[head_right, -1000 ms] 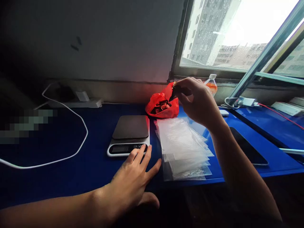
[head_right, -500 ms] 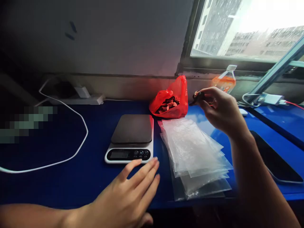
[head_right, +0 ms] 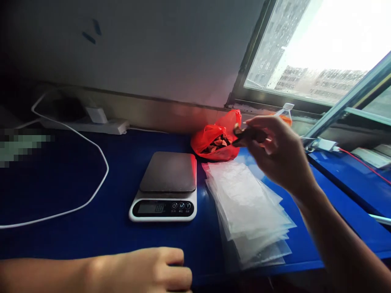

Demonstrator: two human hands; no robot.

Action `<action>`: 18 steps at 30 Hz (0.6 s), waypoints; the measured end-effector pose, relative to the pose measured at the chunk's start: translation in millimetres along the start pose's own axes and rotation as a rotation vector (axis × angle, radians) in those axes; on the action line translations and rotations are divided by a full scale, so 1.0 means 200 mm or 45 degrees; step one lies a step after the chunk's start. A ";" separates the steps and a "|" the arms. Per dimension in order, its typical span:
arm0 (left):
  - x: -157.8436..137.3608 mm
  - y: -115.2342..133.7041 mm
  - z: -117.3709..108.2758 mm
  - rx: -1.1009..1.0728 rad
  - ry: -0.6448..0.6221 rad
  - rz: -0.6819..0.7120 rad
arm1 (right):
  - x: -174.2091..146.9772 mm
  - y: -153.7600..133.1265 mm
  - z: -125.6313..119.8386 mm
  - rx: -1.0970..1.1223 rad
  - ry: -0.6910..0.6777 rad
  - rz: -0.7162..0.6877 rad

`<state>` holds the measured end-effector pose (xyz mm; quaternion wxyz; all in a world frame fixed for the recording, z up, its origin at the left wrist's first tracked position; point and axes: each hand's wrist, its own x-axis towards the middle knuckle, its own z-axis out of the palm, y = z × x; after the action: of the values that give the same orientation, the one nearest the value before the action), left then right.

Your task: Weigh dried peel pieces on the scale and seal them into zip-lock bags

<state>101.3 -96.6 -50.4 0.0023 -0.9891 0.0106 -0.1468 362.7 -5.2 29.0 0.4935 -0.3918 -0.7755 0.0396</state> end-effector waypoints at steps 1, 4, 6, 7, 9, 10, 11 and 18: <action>-0.01 0.00 -0.01 -0.012 -0.011 -0.025 | 0.00 -0.06 0.04 -0.017 -0.147 -0.050; -0.03 0.01 -0.04 -0.046 -0.054 -0.046 | 0.00 -0.21 0.20 0.012 -0.633 -0.246; -0.02 0.02 -0.05 -0.053 -0.076 -0.028 | 0.02 -0.26 0.33 0.074 -0.773 -0.297; -0.01 0.02 -0.05 -0.054 -0.086 -0.018 | 0.05 -0.26 0.39 0.080 -0.795 -0.284; -0.01 0.02 -0.05 -0.048 -0.092 0.000 | 0.11 -0.23 0.47 0.056 -0.843 -0.191; -0.01 0.01 -0.05 -0.040 -0.088 0.004 | 0.14 -0.20 0.50 0.047 -0.897 -0.120; -0.02 0.01 -0.05 -0.031 -0.083 0.000 | 0.17 -0.17 0.52 0.060 -0.965 -0.039; -0.04 0.00 -0.01 -0.014 -0.032 -0.002 | 0.21 -0.05 0.53 0.104 -1.030 0.042</action>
<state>93.4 -95.5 -51.5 -0.0031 -0.9909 0.0107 -0.1341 263.9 49.4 10.0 0.1630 -0.3371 -0.8984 0.2295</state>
